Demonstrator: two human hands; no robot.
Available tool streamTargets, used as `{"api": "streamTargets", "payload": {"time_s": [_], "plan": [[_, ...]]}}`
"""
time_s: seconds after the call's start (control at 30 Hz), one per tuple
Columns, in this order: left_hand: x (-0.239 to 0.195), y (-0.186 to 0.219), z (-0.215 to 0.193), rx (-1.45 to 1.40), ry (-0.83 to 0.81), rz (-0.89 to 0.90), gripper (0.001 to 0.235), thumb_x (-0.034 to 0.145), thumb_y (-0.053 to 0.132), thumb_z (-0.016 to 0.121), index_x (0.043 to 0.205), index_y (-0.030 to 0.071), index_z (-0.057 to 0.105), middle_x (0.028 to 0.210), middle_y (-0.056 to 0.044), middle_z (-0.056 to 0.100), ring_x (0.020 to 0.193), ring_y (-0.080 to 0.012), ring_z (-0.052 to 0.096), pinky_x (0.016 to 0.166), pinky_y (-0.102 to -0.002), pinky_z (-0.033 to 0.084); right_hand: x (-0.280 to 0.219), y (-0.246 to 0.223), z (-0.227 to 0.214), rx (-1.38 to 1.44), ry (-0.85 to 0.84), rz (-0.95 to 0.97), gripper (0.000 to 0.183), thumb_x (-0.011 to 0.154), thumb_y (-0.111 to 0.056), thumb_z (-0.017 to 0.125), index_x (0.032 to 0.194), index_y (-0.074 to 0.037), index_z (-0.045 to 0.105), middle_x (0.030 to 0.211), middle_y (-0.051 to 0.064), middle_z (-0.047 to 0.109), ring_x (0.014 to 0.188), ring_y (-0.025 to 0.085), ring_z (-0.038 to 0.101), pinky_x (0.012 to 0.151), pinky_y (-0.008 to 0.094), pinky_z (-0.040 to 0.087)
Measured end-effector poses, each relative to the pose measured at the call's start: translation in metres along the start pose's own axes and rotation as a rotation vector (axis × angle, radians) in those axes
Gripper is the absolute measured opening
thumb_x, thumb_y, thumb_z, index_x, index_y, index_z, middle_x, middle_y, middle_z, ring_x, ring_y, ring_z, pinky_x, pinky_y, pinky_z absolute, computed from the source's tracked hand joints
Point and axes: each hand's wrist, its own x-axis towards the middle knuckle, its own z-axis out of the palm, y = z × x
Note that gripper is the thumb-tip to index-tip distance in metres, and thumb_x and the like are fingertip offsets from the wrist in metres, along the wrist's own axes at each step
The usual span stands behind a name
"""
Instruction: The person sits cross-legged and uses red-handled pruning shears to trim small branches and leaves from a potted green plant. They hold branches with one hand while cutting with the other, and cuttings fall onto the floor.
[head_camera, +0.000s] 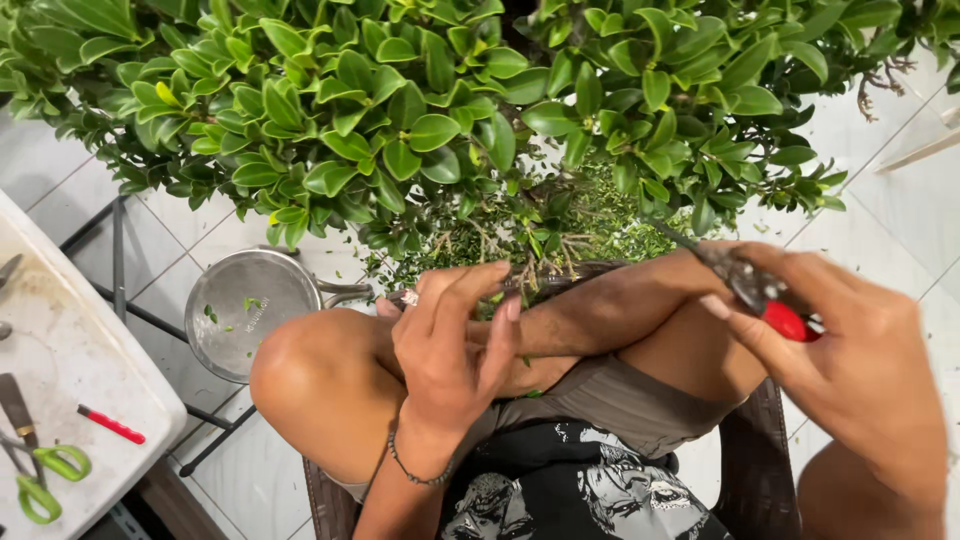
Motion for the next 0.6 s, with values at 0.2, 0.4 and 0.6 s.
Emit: {"api": "streamTargets", "payload": {"time_s": [0.2,0.4,0.6], "plan": [[0.012,0.008,-0.007,0.435,-0.363,-0.025,0.055,0.094,0.024,0.070,0.148,0.030,0.061,0.096,0.000,0.050,0.064,-0.0204,0.056,0.048,-0.041,0.043,-0.029,0.028,0.034,0.213,0.043,0.229,0.039,0.088,-0.017,0.083,0.124,-0.002,0.077,0.100,0.008,0.079,0.081,0.011,0.063,0.079,0.028,0.051],[0.049,0.028,-0.010,0.431,-0.451,-0.088,0.032,0.104,0.034,0.060,0.132,0.018,0.064,0.093,-0.004,0.063,0.071,-0.0321,0.067,0.049,-0.049,0.048,-0.030,0.019,0.047,0.373,-0.044,0.225,0.023,0.088,-0.019,0.080,0.107,-0.006,0.078,0.098,0.000,0.080,0.085,0.007,0.067,0.086,0.023,0.053],[0.023,0.025,-0.004,0.439,-0.366,-0.090,0.011,0.104,0.030,0.068,0.111,0.022,0.069,0.104,0.001,0.064,0.071,-0.0253,0.070,0.050,-0.044,0.048,-0.021,0.011,0.048,0.168,0.025,-0.005,0.030,0.084,-0.025,0.086,0.107,-0.009,0.076,0.096,0.007,0.076,0.082,0.020,0.070,0.079,0.034,0.052]]}}
